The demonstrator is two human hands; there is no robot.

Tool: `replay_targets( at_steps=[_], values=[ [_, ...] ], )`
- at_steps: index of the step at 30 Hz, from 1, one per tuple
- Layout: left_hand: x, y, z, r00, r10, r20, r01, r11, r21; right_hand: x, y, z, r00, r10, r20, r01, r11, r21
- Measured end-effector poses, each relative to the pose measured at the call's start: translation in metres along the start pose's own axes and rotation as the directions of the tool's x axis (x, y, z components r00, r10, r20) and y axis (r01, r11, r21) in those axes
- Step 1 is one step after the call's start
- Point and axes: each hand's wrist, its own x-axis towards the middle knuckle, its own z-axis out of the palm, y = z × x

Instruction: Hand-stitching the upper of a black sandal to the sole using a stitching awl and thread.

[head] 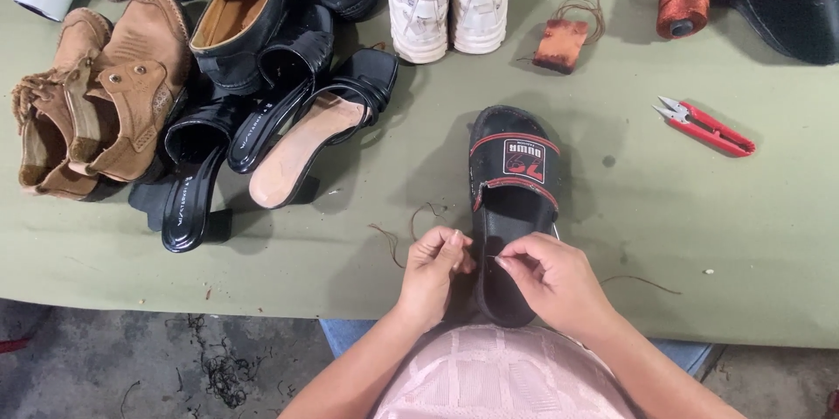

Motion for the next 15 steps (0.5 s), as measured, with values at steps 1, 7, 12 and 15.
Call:
replay_targets(
  at_steps=[1, 7, 12, 15],
  values=[
    [0.001, 0.001, 0.002, 1.000, -0.012, -0.006, 0.012, 0.998, 0.065, 0.000, 0.001, 0.001, 1.000, -0.010, -0.002, 0.010, 1.000, -0.017],
    [0.011, 0.000, 0.009, 0.997, -0.070, -0.044, 0.074, 0.994, 0.084, 0.005, 0.003, -0.005, 0.978, 0.135, 0.156, -0.160, 0.974, 0.160],
    [0.017, -0.002, 0.013, 0.994, -0.083, -0.068, 0.093, 0.983, 0.159, 0.010, -0.006, -0.009, 0.944, 0.193, 0.267, -0.231, 0.965, 0.121],
    [0.018, 0.000, 0.014, 0.992, -0.094, -0.078, 0.106, 0.982, 0.158, 0.012, -0.011, -0.008, 0.931, 0.252, 0.265, -0.280, 0.957, 0.074]
  ],
)
